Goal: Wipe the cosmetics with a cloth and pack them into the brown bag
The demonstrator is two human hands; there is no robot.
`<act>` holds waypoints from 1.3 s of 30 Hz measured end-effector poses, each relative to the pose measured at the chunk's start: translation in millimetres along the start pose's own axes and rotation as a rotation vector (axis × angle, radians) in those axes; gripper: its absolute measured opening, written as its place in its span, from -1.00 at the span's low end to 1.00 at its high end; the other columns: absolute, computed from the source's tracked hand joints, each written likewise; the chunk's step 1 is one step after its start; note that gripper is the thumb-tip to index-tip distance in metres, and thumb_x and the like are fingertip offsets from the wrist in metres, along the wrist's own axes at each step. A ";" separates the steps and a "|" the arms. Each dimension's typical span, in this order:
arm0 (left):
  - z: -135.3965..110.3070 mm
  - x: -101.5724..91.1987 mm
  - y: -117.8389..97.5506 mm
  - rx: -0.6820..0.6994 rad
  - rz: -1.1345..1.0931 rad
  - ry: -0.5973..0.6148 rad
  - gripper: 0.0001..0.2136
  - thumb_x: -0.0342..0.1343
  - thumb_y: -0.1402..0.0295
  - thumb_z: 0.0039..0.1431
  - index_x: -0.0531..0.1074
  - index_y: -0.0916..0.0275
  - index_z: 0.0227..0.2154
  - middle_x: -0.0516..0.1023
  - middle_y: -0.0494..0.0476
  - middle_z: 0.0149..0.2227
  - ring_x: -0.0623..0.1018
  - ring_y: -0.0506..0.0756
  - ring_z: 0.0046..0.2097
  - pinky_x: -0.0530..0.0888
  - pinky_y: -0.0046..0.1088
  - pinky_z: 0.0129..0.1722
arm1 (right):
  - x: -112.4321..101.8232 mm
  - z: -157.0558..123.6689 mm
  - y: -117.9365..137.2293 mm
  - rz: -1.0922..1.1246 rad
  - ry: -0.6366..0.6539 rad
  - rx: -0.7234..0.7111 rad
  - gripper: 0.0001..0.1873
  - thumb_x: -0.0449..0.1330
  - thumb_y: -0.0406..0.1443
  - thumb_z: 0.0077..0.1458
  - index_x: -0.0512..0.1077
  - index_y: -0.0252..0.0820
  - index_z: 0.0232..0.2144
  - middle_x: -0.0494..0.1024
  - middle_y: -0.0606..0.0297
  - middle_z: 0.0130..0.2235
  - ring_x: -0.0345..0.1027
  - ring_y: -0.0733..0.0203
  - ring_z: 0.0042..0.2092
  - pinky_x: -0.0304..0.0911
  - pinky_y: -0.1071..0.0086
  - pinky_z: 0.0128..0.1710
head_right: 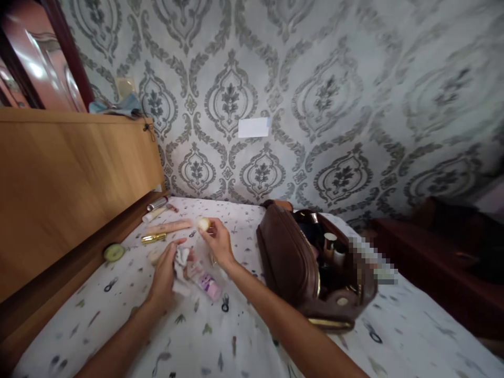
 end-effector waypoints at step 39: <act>-44.3 57.4 15.0 0.067 0.357 0.531 -0.60 -0.01 -0.03 0.19 0.36 0.23 -0.51 0.35 -0.04 -0.54 0.36 0.01 -0.45 0.32 -0.47 -0.42 | -36.5 -155.7 25.9 0.260 0.078 0.054 -0.58 0.42 -0.21 -0.09 0.54 -0.02 -0.10 0.51 0.26 -0.15 0.41 0.17 -0.13 0.39 0.31 -0.14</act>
Point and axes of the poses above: each hand's wrist, its own z-axis towards the middle knuckle, its own x-axis out of the palm, y = z × x, the point moved 10 cm from there along z, towards the middle knuckle
